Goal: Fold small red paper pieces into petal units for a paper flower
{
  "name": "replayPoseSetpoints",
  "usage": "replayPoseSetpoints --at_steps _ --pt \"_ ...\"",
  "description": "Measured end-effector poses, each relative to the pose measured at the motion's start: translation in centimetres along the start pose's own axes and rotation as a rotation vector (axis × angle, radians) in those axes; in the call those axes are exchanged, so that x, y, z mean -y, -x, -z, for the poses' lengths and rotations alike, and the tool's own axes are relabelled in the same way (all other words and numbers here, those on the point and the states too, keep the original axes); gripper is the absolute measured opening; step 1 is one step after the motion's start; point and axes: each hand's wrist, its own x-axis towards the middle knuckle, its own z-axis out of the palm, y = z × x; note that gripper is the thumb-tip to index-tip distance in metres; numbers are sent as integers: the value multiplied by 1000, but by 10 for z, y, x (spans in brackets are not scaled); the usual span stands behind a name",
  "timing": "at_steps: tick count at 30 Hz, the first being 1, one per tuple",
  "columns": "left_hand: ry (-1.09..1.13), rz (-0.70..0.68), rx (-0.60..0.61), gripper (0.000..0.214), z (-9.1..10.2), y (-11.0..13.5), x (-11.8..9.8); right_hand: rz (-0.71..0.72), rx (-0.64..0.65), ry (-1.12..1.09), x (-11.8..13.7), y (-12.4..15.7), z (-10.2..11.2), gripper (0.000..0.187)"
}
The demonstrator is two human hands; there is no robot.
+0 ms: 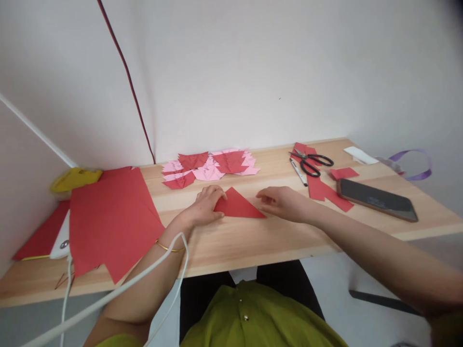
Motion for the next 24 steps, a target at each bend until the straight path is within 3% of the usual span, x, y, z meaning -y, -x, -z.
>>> replayPoseSetpoints --at_steps 4,9,14,17,24 --pt "-27 99 -2 58 2 2 -2 -114 20 -8 26 -37 -18 36" --pt "-54 153 2 70 7 3 4 -40 -17 79 23 -58 -33 50" --pt "-13 149 -20 62 11 3 17 -25 17 10 9 -58 -34 47" --pt "49 154 -77 43 8 2 21 -27 -15 -14 7 -57 -33 42" --pt "25 159 -167 20 1 -4 12 -2 -54 8 9 -54 -35 44"
